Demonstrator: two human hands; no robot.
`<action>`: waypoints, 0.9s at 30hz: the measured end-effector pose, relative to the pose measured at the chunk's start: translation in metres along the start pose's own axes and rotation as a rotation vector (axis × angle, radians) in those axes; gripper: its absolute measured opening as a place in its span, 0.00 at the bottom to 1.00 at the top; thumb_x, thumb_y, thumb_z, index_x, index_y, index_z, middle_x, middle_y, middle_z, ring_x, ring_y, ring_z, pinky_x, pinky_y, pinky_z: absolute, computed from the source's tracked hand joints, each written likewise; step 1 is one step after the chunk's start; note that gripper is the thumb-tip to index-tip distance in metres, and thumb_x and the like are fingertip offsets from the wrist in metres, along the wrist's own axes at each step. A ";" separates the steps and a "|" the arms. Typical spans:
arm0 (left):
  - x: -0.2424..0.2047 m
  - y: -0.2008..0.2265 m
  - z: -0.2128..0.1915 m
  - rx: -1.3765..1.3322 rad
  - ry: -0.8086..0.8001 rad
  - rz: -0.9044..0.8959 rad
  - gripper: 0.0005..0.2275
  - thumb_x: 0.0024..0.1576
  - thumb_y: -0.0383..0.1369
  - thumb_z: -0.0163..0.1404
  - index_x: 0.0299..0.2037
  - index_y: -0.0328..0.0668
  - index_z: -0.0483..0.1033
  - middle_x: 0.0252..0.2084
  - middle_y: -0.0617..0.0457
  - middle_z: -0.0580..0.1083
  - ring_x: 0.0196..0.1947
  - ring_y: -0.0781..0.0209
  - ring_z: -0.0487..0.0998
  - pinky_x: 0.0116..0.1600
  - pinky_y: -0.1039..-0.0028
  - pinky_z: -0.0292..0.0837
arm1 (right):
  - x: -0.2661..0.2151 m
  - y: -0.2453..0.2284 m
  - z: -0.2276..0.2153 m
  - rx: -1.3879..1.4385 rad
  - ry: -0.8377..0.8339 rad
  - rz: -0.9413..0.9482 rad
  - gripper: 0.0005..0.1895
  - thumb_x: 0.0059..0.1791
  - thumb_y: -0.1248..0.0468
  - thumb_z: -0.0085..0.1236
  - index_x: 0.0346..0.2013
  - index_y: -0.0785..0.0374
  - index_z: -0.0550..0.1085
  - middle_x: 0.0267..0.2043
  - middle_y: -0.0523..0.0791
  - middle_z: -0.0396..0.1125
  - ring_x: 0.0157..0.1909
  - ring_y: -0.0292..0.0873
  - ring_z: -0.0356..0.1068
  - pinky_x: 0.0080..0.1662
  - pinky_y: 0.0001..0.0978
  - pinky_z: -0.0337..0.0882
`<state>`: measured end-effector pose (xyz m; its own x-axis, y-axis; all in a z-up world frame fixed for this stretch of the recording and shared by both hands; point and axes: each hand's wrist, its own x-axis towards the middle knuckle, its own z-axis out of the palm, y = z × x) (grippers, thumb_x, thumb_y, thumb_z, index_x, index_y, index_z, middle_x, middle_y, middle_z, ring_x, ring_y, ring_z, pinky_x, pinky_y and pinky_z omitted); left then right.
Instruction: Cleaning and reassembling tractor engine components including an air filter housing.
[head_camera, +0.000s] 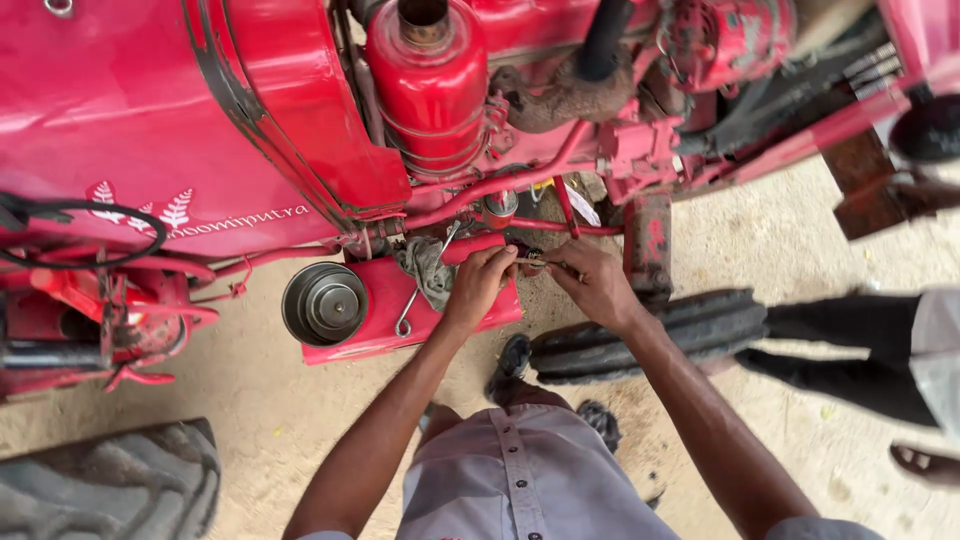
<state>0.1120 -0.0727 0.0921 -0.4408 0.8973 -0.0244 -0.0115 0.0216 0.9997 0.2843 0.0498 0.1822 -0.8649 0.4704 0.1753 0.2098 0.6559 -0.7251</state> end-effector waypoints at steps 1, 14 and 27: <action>-0.007 -0.008 -0.001 0.007 -0.024 -0.001 0.21 0.65 0.48 0.44 0.27 0.39 0.74 0.21 0.60 0.69 0.21 0.73 0.68 0.28 0.80 0.61 | -0.009 -0.011 0.003 0.002 0.020 0.015 0.09 0.50 0.69 0.59 0.46 0.65 0.78 0.39 0.48 0.73 0.42 0.47 0.74 0.44 0.39 0.72; -0.091 -0.050 0.004 -0.330 -0.119 -0.525 0.17 0.65 0.45 0.45 0.31 0.42 0.73 0.19 0.62 0.62 0.17 0.73 0.60 0.22 0.79 0.50 | -0.123 0.007 0.076 0.062 0.233 0.441 0.12 0.51 0.65 0.59 0.48 0.65 0.78 0.40 0.50 0.73 0.38 0.45 0.72 0.40 0.38 0.73; 0.020 -0.311 0.176 -0.645 0.043 -0.658 0.07 0.63 0.36 0.52 0.40 0.43 0.78 0.24 0.64 0.67 0.20 0.75 0.64 0.24 0.81 0.55 | -0.142 0.265 0.145 0.432 0.042 0.779 0.14 0.54 0.63 0.55 0.52 0.67 0.72 0.41 0.47 0.77 0.38 0.40 0.79 0.39 0.33 0.80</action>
<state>0.2648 0.0157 -0.2195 -0.2012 0.7739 -0.6005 -0.7638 0.2599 0.5909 0.3965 0.0711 -0.1309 -0.5293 0.7169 -0.4538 0.5334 -0.1347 -0.8350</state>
